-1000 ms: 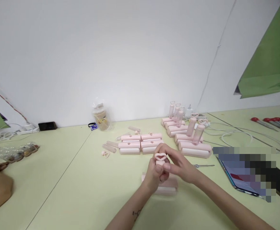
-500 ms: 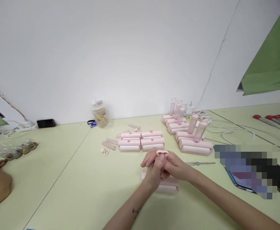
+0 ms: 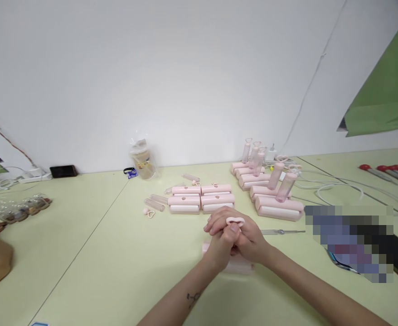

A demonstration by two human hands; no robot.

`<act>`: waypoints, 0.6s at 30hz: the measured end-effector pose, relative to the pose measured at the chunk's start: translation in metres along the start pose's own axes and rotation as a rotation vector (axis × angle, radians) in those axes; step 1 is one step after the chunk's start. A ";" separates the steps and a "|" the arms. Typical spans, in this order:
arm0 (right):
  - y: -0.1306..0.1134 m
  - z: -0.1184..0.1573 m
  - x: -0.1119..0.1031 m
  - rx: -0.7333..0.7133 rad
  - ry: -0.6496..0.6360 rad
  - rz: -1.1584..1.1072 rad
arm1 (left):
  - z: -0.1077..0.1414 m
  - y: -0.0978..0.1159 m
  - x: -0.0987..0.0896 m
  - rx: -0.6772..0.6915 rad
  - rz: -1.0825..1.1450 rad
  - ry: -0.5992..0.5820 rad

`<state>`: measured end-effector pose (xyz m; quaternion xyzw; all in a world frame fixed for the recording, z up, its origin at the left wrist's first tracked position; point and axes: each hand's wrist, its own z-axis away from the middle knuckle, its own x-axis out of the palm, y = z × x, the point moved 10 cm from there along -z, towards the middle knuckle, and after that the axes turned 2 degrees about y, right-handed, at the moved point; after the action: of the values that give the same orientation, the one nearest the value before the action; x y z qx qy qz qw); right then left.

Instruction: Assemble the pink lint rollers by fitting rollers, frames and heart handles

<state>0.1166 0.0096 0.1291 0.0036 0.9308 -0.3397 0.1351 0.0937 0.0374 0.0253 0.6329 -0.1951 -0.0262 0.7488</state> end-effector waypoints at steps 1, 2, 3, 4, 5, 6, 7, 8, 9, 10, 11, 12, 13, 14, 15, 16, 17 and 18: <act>0.002 0.000 0.000 0.016 0.002 0.002 | 0.000 -0.001 0.000 -0.006 0.004 -0.003; 0.003 0.001 0.000 0.031 0.001 0.007 | -0.001 -0.001 0.000 -0.012 0.009 -0.007; 0.005 0.001 0.000 0.045 -0.001 0.013 | -0.001 -0.002 0.001 -0.017 0.016 -0.012; 0.007 0.002 0.000 0.061 -0.004 0.021 | -0.001 -0.003 0.001 -0.020 0.024 -0.017; 0.009 0.004 0.000 0.079 -0.006 0.028 | -0.001 -0.004 0.001 -0.017 0.033 -0.025; 0.012 0.005 0.001 0.097 -0.009 0.033 | -0.002 -0.005 0.001 -0.008 0.042 -0.033; 0.014 0.007 0.001 0.115 -0.014 0.034 | -0.003 -0.005 0.001 0.010 0.051 -0.042; 0.017 0.008 0.002 0.134 -0.022 0.033 | -0.004 -0.006 0.001 0.032 0.058 -0.054; 0.019 0.009 0.002 0.156 -0.035 0.029 | -0.006 -0.006 0.001 0.055 0.062 -0.074; 0.022 0.010 0.002 0.183 -0.057 0.023 | -0.008 -0.008 0.003 0.076 0.062 -0.107; 0.026 0.009 0.003 0.213 -0.087 0.015 | -0.011 -0.009 0.006 0.093 0.058 -0.152; 0.028 0.009 0.003 0.244 -0.129 0.005 | -0.014 -0.011 0.010 0.103 0.053 -0.212; 0.030 0.007 0.004 0.272 -0.179 -0.007 | -0.016 -0.013 0.015 0.105 0.047 -0.283; 0.031 0.005 0.004 0.294 -0.234 -0.018 | -0.017 -0.014 0.021 0.102 0.043 -0.357; 0.031 0.002 0.005 0.310 -0.289 -0.027 | -0.017 -0.015 0.026 0.097 0.040 -0.426; 0.030 0.000 0.005 0.322 -0.338 -0.032 | -0.016 -0.015 0.031 0.091 0.039 -0.483; 0.028 -0.003 0.006 0.331 -0.381 -0.034 | -0.015 -0.014 0.035 0.089 0.042 -0.523; 0.027 -0.005 0.007 0.337 -0.415 -0.033 | -0.014 -0.012 0.037 0.093 0.048 -0.542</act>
<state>0.1113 0.0328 0.1143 -0.0586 0.8134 -0.4855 0.3148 0.1352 0.0374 0.0214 0.6318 -0.4044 -0.1677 0.6397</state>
